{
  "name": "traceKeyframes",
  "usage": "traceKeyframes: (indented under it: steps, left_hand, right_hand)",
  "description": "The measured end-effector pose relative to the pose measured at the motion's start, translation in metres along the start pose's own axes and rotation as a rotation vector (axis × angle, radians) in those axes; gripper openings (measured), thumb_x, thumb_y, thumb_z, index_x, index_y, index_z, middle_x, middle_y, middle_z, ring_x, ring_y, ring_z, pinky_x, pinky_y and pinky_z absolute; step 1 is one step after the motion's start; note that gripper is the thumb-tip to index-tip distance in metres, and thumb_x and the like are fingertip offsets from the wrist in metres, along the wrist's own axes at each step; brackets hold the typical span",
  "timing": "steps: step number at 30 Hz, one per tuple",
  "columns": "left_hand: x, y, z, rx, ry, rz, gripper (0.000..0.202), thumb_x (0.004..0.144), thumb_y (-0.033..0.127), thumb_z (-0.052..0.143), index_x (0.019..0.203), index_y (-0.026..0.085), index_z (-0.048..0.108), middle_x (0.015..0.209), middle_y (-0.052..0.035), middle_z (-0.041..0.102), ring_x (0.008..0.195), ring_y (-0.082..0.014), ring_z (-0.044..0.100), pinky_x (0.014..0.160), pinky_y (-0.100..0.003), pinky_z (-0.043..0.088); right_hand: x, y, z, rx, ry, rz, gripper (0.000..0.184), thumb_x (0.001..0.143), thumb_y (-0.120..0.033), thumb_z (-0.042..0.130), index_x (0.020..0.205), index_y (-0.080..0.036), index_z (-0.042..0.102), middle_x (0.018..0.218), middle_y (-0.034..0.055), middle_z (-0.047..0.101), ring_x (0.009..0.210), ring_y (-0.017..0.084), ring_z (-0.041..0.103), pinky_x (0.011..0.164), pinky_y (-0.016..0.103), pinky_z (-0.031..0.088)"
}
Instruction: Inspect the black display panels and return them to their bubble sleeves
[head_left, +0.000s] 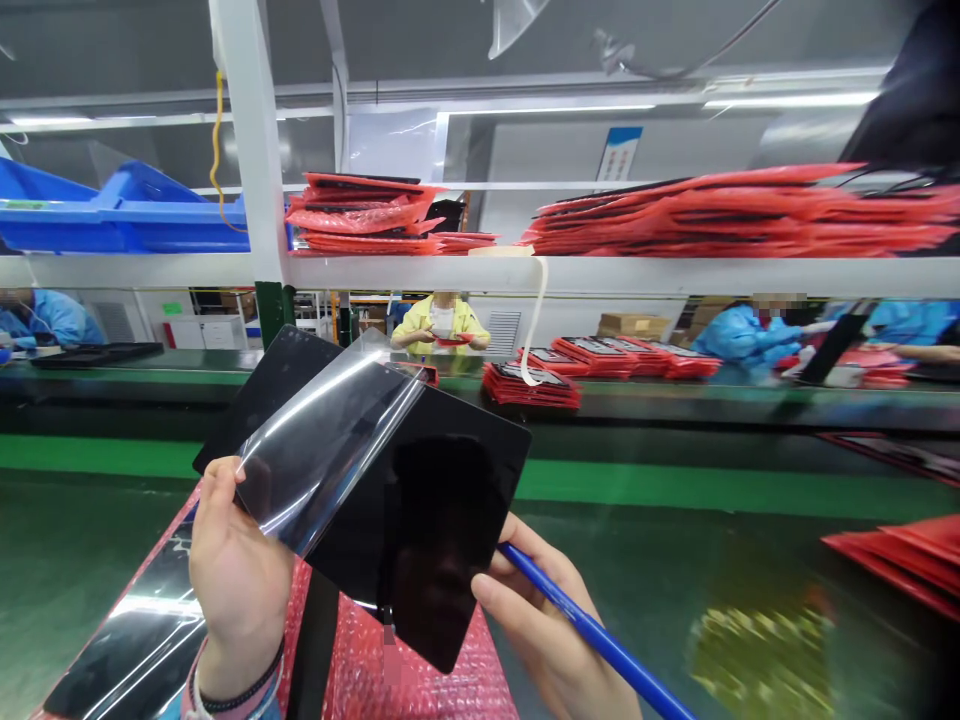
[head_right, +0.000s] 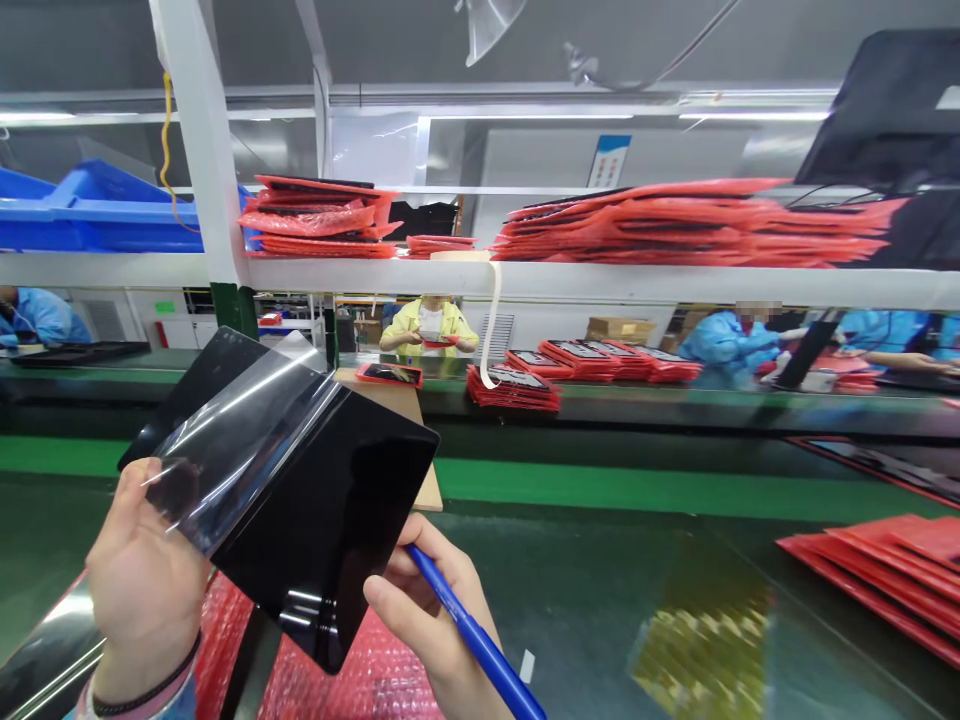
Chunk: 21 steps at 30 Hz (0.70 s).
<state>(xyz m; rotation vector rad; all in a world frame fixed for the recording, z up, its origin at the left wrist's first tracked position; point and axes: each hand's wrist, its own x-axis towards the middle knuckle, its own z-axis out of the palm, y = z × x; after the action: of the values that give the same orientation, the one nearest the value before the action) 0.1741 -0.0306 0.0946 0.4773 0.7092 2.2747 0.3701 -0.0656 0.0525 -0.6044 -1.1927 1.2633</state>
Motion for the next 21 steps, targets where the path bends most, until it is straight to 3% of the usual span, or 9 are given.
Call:
traceKeyframes:
  steps: [5, 11, 16, 21]
  left_hand:
    - [0.02, -0.003, -0.013, 0.047, -0.088, 0.038, 0.012, 0.068, 0.026, 0.07, 0.069, 0.02, 0.06, 0.072, 0.0037, 0.055, 0.071, -0.0116, 0.053, 0.067, -0.019, 0.048]
    - [0.038, -0.01, -0.027, 0.033, -0.089, 0.118, 0.007, 0.071, 0.018, 0.069, 0.068, 0.02, 0.063, 0.075, 0.0063, 0.059, 0.069, -0.0088, 0.056, 0.066, -0.017, 0.048]
    - [0.04, -0.009, -0.027, 0.078, -0.095, 0.113, 0.009, 0.07, 0.023, 0.071, 0.067, 0.02, 0.064, 0.068, 0.0059, 0.06, 0.062, -0.0105, 0.057, 0.059, -0.02, 0.049]
    - [0.039, -0.007, -0.025, 0.097, -0.124, 0.085, 0.01, 0.068, 0.028, 0.071, 0.065, 0.022, 0.064, 0.062, 0.0054, 0.06, 0.055, -0.0125, 0.055, 0.051, -0.023, 0.048]
  right_hand:
    - [-0.003, 0.0, -0.002, -0.126, 0.007, -0.007, 0.022, 0.08, -0.042, 0.072, 0.077, -0.023, 0.061, 0.055, -0.0054, 0.045, 0.05, 0.013, 0.042, 0.059, 0.028, 0.043]
    - [-0.008, -0.004, -0.001, -0.192, 0.024, -0.032, 0.021, 0.08, -0.042, 0.071, 0.077, -0.022, 0.069, 0.059, -0.0001, 0.061, 0.056, 0.017, 0.056, 0.061, 0.029, 0.046]
    - [-0.012, -0.012, 0.011, -0.156, 0.159, -0.057, 0.022, 0.074, -0.041, 0.074, 0.065, -0.022, 0.068, 0.061, 0.0014, 0.068, 0.054, 0.018, 0.06, 0.054, 0.028, 0.046]
    - [-0.015, -0.01, 0.007, -0.187, 0.143, -0.074, 0.025, 0.077, -0.043, 0.072, 0.065, -0.022, 0.072, 0.06, 0.0027, 0.069, 0.056, 0.022, 0.064, 0.058, 0.032, 0.051]
